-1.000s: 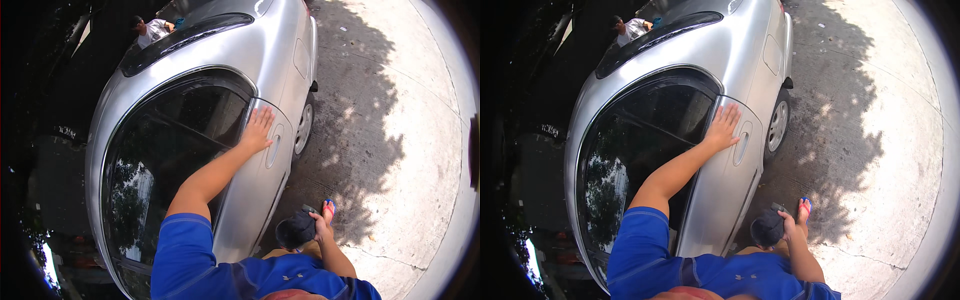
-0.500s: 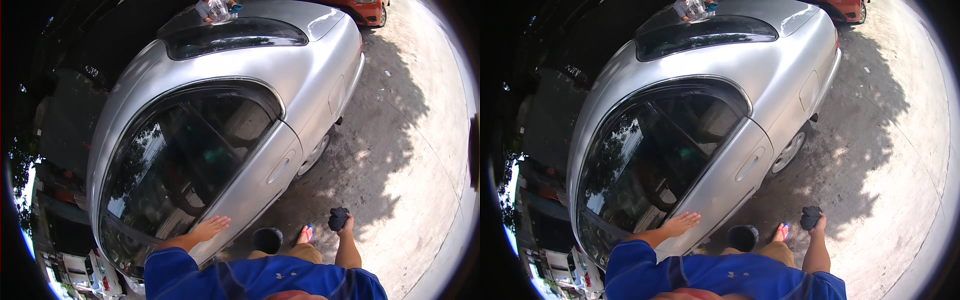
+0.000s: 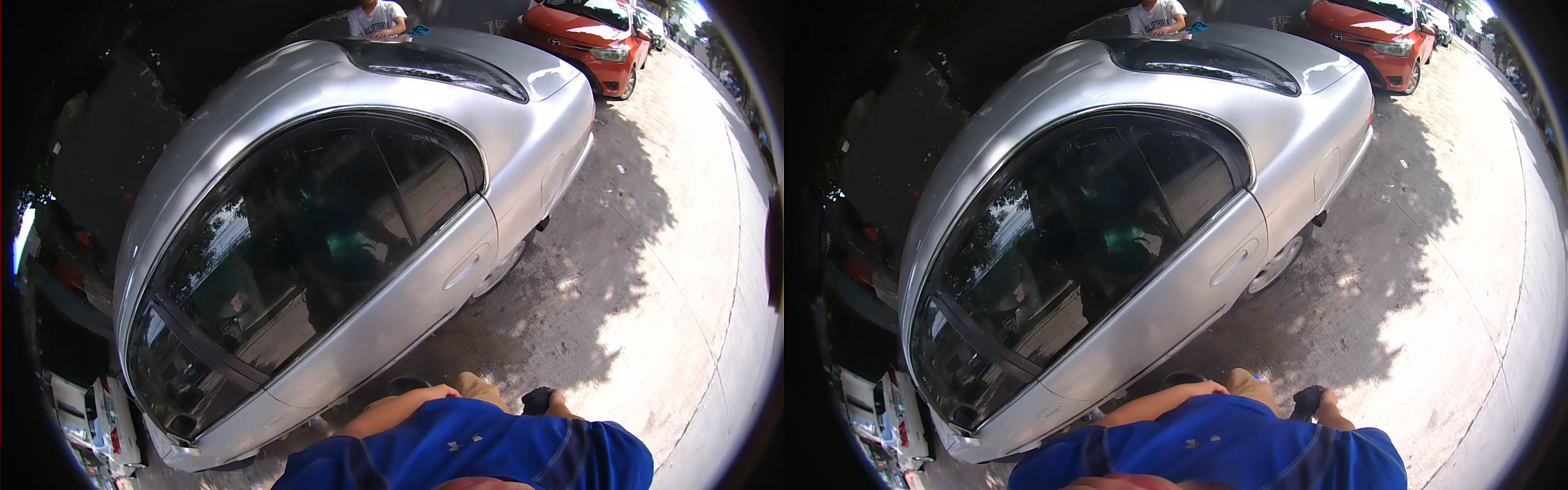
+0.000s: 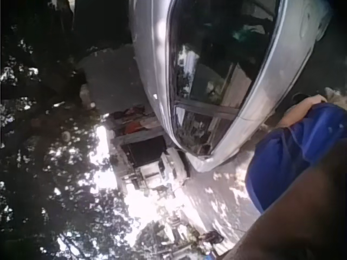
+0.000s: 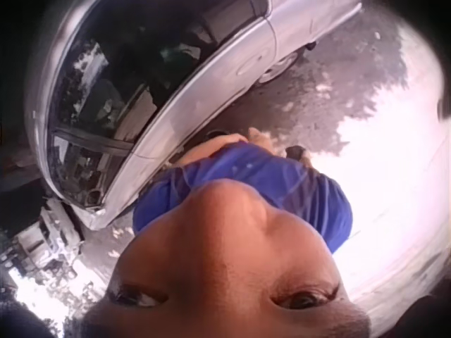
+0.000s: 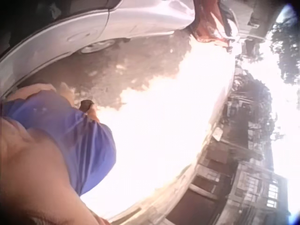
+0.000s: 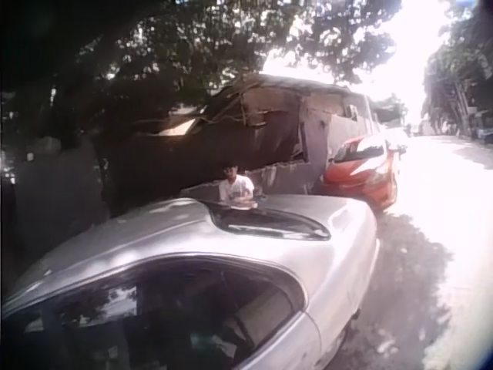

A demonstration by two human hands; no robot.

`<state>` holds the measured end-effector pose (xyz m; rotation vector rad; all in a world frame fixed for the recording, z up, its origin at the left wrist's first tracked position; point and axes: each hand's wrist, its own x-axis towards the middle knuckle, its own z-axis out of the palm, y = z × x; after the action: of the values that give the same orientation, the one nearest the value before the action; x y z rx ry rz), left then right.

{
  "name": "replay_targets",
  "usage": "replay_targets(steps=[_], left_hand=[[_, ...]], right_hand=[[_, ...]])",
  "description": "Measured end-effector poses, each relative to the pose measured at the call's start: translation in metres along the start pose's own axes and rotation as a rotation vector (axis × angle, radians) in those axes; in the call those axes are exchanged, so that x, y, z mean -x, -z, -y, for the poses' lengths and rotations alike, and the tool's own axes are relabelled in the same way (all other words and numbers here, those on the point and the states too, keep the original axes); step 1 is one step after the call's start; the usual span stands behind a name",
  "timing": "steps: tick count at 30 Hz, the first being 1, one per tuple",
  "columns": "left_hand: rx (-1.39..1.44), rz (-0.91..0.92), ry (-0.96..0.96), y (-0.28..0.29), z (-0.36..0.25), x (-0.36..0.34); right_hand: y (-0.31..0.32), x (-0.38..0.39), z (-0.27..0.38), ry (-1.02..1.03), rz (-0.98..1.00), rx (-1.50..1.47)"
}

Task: The person sands the car exterior using sandpaper and wipes the surface with a cloth.

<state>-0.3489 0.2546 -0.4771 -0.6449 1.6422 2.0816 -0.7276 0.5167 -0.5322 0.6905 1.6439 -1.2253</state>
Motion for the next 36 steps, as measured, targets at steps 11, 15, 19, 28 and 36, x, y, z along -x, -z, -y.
replay_targets(steps=[11, 15, 19, 28, 36], left_hand=[[-0.109, 0.074, 0.168, 0.022, -0.024, 0.018], [-0.534, -0.039, 0.089, 0.024, -0.030, 0.011], [-0.850, -0.294, 0.092, 0.013, -0.023, -0.002], [-0.481, -0.454, 0.415, -0.007, 0.081, 0.047], [-0.404, -0.237, 0.547, -0.010, 0.092, 0.060]], right_hand=[[-0.078, 0.059, 0.044, 0.190, 0.113, -0.093], [-0.077, 0.067, 0.037, 0.201, 0.050, -0.057], [-0.068, 0.066, 0.015, 0.175, -0.080, 0.053], [0.007, 0.031, -0.031, 0.081, -0.156, -0.043], [0.025, 0.032, -0.022, 0.172, -0.238, 0.012]])
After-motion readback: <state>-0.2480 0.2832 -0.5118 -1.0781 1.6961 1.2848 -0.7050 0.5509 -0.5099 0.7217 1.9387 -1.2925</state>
